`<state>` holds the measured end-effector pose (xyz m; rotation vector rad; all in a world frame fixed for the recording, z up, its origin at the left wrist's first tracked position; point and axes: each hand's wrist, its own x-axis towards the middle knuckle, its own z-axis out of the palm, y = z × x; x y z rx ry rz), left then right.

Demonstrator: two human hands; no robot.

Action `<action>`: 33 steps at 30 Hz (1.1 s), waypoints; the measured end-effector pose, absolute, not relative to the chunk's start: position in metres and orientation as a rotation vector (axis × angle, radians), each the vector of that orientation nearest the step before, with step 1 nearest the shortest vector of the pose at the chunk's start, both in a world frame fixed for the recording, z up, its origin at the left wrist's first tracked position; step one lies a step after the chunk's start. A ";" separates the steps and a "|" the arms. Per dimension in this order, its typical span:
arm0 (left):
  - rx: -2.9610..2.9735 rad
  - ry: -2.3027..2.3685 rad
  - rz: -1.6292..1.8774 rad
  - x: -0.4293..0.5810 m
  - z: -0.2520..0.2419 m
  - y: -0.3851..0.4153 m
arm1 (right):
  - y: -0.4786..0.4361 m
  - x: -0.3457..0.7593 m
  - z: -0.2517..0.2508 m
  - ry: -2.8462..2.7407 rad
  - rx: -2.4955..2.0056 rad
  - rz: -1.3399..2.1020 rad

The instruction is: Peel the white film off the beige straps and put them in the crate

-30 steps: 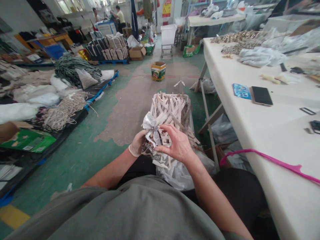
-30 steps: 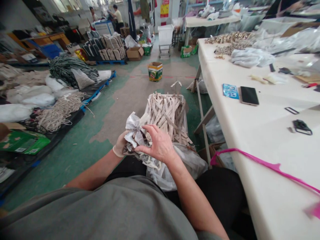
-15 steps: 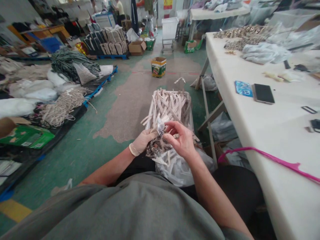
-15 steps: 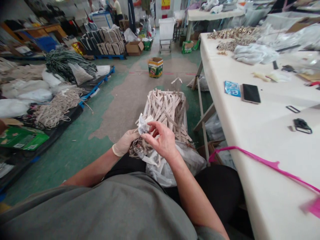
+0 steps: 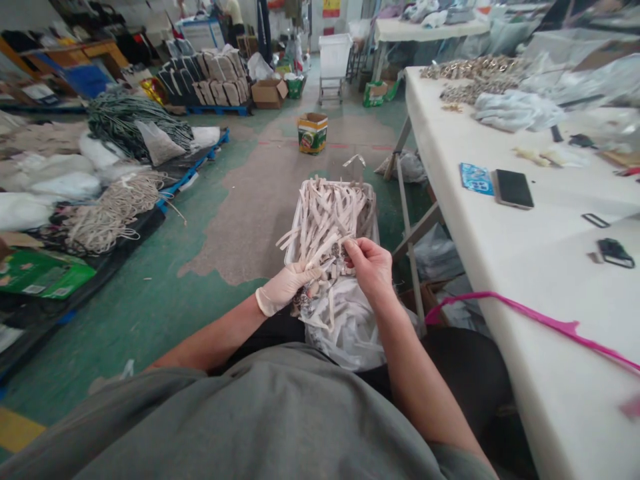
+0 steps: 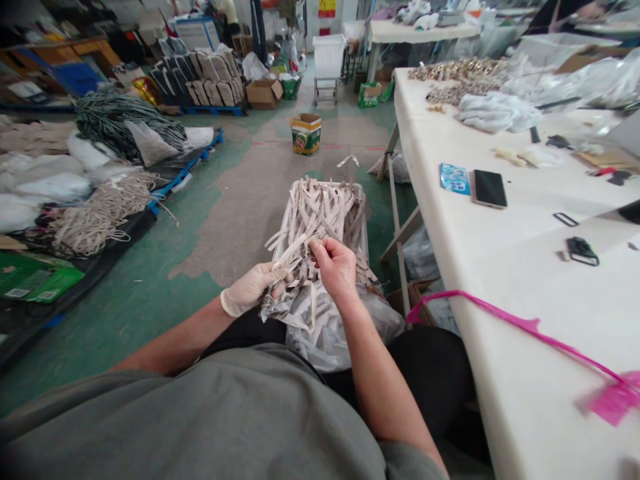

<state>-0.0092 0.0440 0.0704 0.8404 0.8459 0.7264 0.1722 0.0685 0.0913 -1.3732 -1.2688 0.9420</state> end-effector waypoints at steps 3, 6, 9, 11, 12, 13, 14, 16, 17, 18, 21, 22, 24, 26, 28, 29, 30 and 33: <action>0.796 0.816 0.703 -0.008 0.066 0.037 | 0.076 0.186 0.094 -1.180 -1.349 0.884; 0.744 0.787 0.684 -0.012 0.063 0.034 | 0.087 0.214 0.096 -1.029 -1.345 0.796; 0.663 0.740 0.708 -0.021 0.070 0.042 | 0.095 0.230 0.095 -0.970 -1.318 0.882; 0.608 0.686 0.720 -0.028 0.080 0.054 | 0.097 0.226 0.089 -0.908 -1.219 1.057; 0.571 0.658 0.727 -0.031 0.085 0.060 | 0.096 0.219 0.084 -0.876 -1.143 1.183; 0.526 0.633 0.736 -0.034 0.090 0.066 | 0.095 0.211 0.079 -0.854 -1.064 1.316; 0.479 0.610 0.745 -0.036 0.094 0.070 | 0.093 0.201 0.073 -0.850 -1.000 1.438; 0.395 0.571 0.757 -0.037 0.100 0.075 | 0.087 0.180 0.060 -0.922 -0.942 1.613; 0.363 0.558 0.751 -0.037 0.102 0.075 | 0.084 0.170 0.054 -0.990 -0.934 1.665; 0.341 0.550 0.738 -0.036 0.103 0.075 | 0.081 0.161 0.047 -1.066 -0.926 1.705; 0.319 0.553 0.699 -0.034 0.105 0.070 | 0.076 0.142 0.030 -1.248 -0.868 1.822; 0.318 0.561 0.694 -0.034 0.105 0.068 | 0.075 0.138 0.025 -1.294 -0.870 1.845; 0.307 0.587 0.708 -0.035 0.106 0.065 | 0.076 0.135 0.016 -1.369 -0.958 1.816; 0.270 0.641 0.735 -0.037 0.105 0.064 | 0.079 0.135 0.009 -1.394 -1.104 1.708; 0.218 0.695 0.780 -0.038 0.103 0.065 | 0.082 0.138 0.004 -1.339 -1.252 1.583; 0.195 0.716 0.805 -0.037 0.102 0.066 | 0.084 0.140 0.002 -1.294 -1.318 1.526; 0.178 0.726 0.829 -0.036 0.101 0.067 | 0.086 0.143 0.000 -1.248 -1.376 1.470; 0.178 0.702 0.909 -0.033 0.097 0.068 | 0.094 0.155 0.000 -1.133 -1.462 1.311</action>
